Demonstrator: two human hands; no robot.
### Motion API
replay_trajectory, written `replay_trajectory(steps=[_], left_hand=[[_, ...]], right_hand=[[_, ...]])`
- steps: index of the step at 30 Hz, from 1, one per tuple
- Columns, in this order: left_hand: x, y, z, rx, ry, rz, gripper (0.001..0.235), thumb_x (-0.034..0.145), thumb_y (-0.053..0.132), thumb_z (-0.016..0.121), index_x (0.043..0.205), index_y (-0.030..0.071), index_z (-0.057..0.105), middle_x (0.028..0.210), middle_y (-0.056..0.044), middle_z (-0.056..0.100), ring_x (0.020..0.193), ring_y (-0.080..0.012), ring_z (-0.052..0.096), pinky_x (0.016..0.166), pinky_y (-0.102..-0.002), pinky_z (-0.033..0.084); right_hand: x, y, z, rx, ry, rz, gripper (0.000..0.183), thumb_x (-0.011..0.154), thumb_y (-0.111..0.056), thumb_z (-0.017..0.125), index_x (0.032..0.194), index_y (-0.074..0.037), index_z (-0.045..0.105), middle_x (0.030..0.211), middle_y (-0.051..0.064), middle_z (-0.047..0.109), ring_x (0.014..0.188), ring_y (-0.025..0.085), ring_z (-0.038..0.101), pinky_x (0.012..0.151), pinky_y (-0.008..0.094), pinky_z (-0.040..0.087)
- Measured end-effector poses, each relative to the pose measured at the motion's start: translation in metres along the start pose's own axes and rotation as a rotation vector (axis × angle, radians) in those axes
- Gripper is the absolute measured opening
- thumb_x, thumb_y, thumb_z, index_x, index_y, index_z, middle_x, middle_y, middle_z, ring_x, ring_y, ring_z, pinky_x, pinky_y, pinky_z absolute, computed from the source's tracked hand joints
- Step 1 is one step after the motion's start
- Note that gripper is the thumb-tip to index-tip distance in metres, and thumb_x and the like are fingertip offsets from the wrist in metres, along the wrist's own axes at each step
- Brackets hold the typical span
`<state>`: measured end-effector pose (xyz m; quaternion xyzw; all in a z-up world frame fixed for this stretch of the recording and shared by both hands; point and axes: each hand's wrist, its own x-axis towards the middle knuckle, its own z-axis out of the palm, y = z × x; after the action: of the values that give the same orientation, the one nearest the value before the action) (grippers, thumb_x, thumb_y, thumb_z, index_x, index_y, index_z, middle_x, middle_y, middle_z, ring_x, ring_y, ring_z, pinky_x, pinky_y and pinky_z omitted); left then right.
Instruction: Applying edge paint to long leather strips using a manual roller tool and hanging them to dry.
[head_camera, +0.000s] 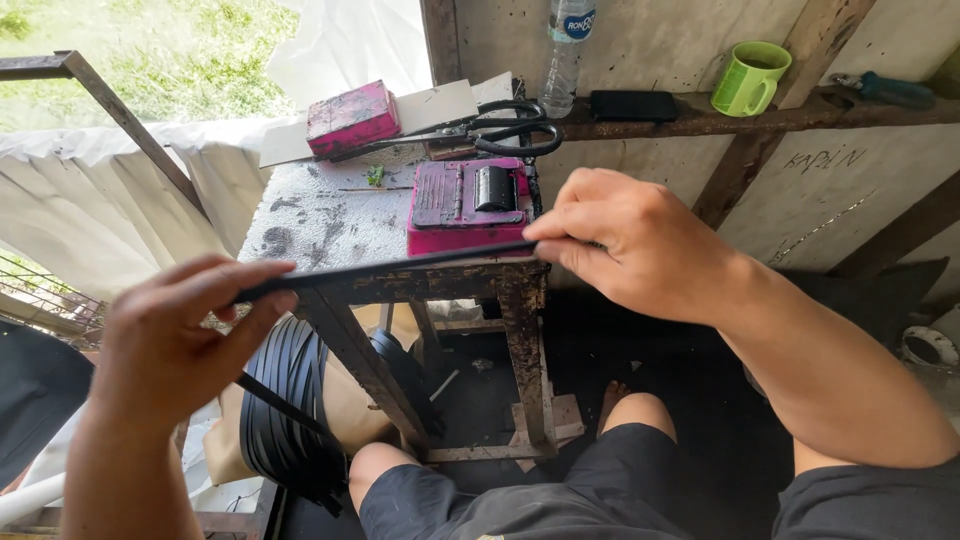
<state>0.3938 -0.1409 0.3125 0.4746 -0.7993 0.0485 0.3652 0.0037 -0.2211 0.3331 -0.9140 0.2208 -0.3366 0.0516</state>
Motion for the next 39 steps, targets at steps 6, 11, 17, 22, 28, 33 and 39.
replay_trajectory(steps=[6, 11, 17, 22, 28, 33, 39], left_hand=[[0.022, -0.039, -0.010, 0.206, 0.029, 0.086, 0.018, 0.097, 0.021, 0.082, 0.114, 0.016, 0.082, 0.089, -0.001, 0.070, 0.067, -0.0158, 0.062, 0.058, -0.034, 0.045], [0.046, -0.061, -0.016, 0.260, -0.015, 0.179, 0.018, 0.099, 0.018, 0.080, 0.116, 0.010, 0.081, 0.091, -0.007, 0.073, 0.069, -0.0212, 0.062, 0.061, -0.040, 0.051], [0.061, -0.078, -0.015, 0.187, -0.016, 0.065, 0.026, 0.101, 0.009, 0.079, 0.127, 0.006, 0.079, 0.107, -0.014, 0.074, 0.076, -0.0264, 0.066, 0.067, -0.040, 0.053], [0.063, -0.080, -0.010, 0.100, -0.054, -0.050, 0.038, 0.099, 0.006, 0.075, 0.136, 0.002, 0.073, 0.114, -0.017, 0.072, 0.086, -0.0277, 0.066, 0.074, -0.039, 0.056], [0.061, -0.085, -0.005, 0.050, -0.034, -0.035, 0.029, 0.101, 0.006, 0.074, 0.130, 0.008, 0.076, 0.116, -0.011, 0.071, 0.088, -0.0225, 0.065, 0.073, -0.034, 0.052], [0.061, -0.084, -0.003, 0.042, -0.057, -0.069, 0.030, 0.101, 0.006, 0.073, 0.131, 0.008, 0.075, 0.116, -0.011, 0.071, 0.086, -0.0220, 0.063, 0.070, -0.034, 0.049], [0.063, -0.096, -0.006, 0.113, -0.003, 0.079, 0.029, 0.100, 0.003, 0.081, 0.128, 0.003, 0.078, 0.112, -0.016, 0.074, 0.078, -0.0249, 0.067, 0.068, -0.036, 0.056]], right_hand=[[0.025, 0.017, 0.007, 0.015, 0.007, 0.103, 0.013, 0.092, -0.008, 0.076, 0.104, -0.004, 0.077, 0.095, 0.008, 0.076, 0.085, 0.019, 0.071, 0.078, 0.030, 0.058], [0.041, 0.026, 0.012, 0.003, 0.004, 0.133, 0.008, 0.091, -0.010, 0.079, 0.099, -0.008, 0.080, 0.088, 0.004, 0.073, 0.074, 0.015, 0.067, 0.066, 0.029, 0.055], [0.058, 0.028, 0.011, 0.030, 0.003, 0.164, 0.020, 0.095, -0.008, 0.071, 0.113, -0.006, 0.078, 0.096, 0.006, 0.073, 0.085, 0.019, 0.070, 0.076, 0.030, 0.058], [0.067, 0.021, 0.004, 0.137, -0.073, 0.401, 0.023, 0.097, -0.012, 0.064, 0.117, -0.009, 0.076, 0.112, 0.009, 0.076, 0.103, 0.019, 0.072, 0.077, 0.033, 0.067], [0.068, 0.024, 0.002, 0.117, -0.094, 0.388, 0.022, 0.096, -0.013, 0.065, 0.114, -0.011, 0.077, 0.105, 0.007, 0.077, 0.093, 0.016, 0.073, 0.075, 0.031, 0.064], [0.071, 0.025, 0.002, 0.138, -0.121, 0.397, 0.021, 0.097, -0.012, 0.064, 0.112, -0.011, 0.078, 0.099, 0.006, 0.078, 0.089, 0.014, 0.072, 0.066, 0.029, 0.065], [0.069, 0.037, 0.015, -0.090, 0.068, -0.062, 0.018, 0.091, 0.005, 0.068, 0.105, 0.002, 0.079, 0.093, 0.012, 0.078, 0.083, 0.021, 0.074, 0.075, 0.031, 0.062]])
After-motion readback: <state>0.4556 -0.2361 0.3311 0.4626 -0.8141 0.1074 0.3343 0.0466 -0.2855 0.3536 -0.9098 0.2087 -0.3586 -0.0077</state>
